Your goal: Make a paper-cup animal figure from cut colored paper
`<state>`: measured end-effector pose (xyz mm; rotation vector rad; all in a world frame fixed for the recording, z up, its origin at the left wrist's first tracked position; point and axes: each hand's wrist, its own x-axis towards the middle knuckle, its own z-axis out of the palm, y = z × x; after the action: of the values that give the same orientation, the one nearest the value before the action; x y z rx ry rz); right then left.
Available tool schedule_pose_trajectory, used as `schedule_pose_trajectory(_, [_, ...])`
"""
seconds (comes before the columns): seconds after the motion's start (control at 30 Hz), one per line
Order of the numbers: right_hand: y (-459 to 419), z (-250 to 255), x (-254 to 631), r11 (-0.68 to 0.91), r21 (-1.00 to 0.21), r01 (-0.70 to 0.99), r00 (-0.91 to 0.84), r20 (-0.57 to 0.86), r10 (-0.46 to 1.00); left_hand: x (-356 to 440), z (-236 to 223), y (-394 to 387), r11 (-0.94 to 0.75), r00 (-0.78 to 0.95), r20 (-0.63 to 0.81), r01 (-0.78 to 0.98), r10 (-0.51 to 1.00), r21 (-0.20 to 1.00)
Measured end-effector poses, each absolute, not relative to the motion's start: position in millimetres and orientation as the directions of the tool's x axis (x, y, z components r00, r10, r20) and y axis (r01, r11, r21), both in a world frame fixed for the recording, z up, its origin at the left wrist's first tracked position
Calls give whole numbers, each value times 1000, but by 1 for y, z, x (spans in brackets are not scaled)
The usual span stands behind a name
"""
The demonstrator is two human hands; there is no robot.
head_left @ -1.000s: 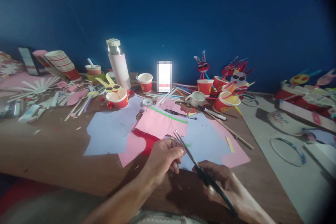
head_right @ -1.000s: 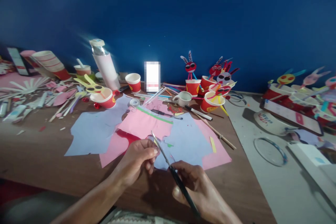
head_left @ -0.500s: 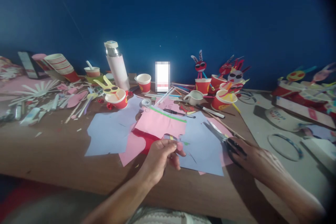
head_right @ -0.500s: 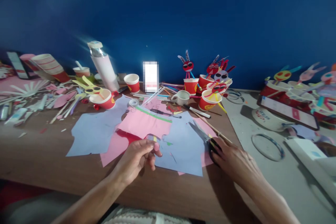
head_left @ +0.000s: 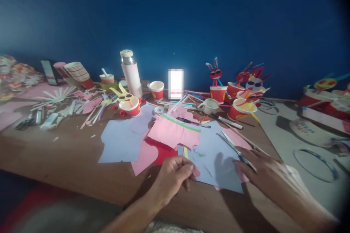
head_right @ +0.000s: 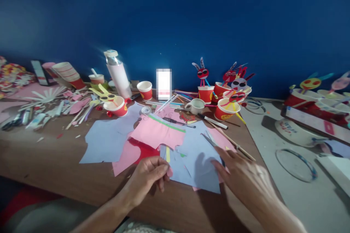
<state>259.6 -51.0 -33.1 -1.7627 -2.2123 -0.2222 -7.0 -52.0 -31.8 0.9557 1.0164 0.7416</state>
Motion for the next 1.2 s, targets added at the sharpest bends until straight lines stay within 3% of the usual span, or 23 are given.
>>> schedule_pose_trajectory(0.07, [-33, -29, 229, 384, 0, 923, -366, 306, 879, -11, -28, -59, 385, 387, -334, -61, 859, 921])
schedule_pose_trajectory(0.27, [21, -30, 159, 600, -121, 791, -572, 198, 796, -34, -32, -72, 323, 358, -304, 7, 883, 946])
schedule_pose_trajectory(0.6, [29, -48, 145, 651, -64, 756, -614, 275, 740, -65, -45, -59, 288, 274, -302, 89, 913, 953])
schedule_pose_trajectory(0.77, [36, -31, 170, 547, -61, 835, -470, 438, 766, -63, -38, -48, 292, 264, -333, 184, 905, 939])
schedule_pose_trajectory(0.9, [34, -6, 211, 343, -136, 929, -147, 716, 682, -52, -31, -31, 269, 294, -356, 297, 887, 916])
schedule_pose_trajectory(1.03, [24, 11, 251, 120, -152, 981, 63, 837, 543, -21, -27, -5, 85, 420, -249, 370, 873, 925])
schedule_pose_trajectory(1.2, [4, 13, 276, 42, -152, 987, 117, 883, 455, 31, -29, 39, -182, 559, -189, 541, 807, 821])
